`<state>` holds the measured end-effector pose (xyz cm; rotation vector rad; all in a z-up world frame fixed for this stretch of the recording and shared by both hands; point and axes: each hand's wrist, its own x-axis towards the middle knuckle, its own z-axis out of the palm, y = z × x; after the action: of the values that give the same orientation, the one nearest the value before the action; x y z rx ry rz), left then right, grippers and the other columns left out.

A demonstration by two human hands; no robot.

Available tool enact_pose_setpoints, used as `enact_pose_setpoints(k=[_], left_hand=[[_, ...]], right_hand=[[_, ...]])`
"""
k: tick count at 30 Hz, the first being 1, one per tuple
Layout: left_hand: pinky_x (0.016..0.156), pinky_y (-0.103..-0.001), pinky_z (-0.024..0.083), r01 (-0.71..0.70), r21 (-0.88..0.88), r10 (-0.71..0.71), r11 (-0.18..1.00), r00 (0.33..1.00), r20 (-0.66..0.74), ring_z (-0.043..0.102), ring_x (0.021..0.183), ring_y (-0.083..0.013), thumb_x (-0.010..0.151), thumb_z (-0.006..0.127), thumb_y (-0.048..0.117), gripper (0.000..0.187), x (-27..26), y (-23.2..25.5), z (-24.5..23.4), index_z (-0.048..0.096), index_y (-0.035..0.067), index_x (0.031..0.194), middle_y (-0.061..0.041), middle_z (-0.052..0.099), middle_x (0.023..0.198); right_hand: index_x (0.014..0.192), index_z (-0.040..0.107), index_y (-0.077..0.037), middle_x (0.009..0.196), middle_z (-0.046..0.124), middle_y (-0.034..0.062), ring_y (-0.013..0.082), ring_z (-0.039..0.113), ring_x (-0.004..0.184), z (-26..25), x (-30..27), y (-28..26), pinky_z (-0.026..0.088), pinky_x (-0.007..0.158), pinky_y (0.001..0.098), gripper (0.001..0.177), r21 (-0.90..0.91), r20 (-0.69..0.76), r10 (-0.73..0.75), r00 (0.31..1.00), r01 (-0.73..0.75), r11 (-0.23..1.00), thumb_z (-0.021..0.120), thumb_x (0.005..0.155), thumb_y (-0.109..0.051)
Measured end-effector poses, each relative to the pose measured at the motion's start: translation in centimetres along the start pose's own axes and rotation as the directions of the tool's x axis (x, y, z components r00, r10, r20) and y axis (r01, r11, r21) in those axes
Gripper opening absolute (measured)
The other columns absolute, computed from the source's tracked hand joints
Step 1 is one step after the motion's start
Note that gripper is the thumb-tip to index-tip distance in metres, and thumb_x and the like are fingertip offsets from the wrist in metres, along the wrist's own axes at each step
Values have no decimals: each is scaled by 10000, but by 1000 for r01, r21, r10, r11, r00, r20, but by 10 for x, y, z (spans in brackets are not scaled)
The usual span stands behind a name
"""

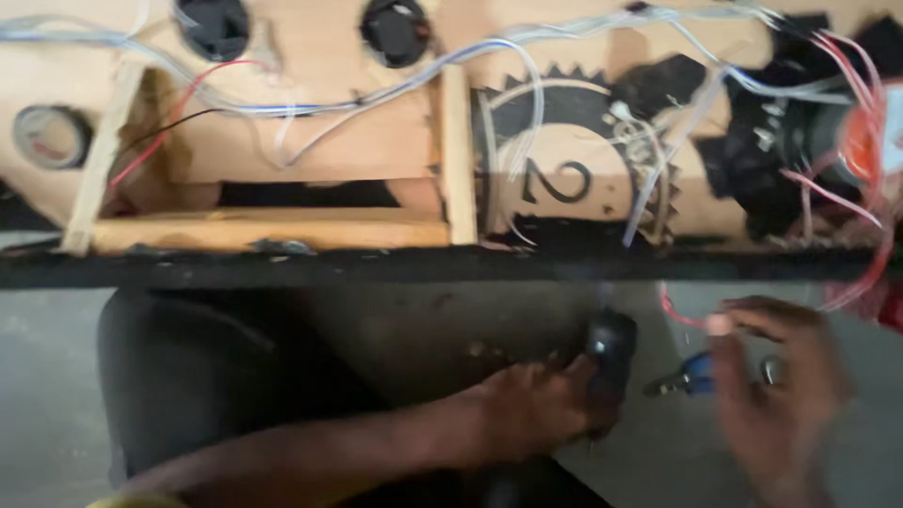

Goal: The person sits on the floor and connects wires to speakers mounted in a wooden box. They use pliers to strip wire ends and a heat gun to apply heat shrink tubing to the connections.

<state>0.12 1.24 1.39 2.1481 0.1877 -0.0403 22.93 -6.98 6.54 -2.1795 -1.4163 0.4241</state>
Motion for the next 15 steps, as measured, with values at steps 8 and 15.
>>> enact_pose_setpoints(k=[8,15], left_hand=[[818,-511,565,117,125,-169,985,778,605,696,996,-445,546,842,212,1213,1,-3,20,341,294,1647,-263,492,1359],[865,-611,513,-80,216,33,973,977,211,646,1036,-493,887,682,240,759,-15,-15,59,451,235,1610,-321,546,1252]], right_hand=[[1067,651,-43,1001,709,151,304,720,876,0,-31,12,556,736,392,222,-86,141,140,980,-129,988,748,931,-188],[1001,658,-76,917,739,116,270,749,760,-9,-36,41,570,627,385,249,-53,328,303,895,-303,952,728,899,-291]])
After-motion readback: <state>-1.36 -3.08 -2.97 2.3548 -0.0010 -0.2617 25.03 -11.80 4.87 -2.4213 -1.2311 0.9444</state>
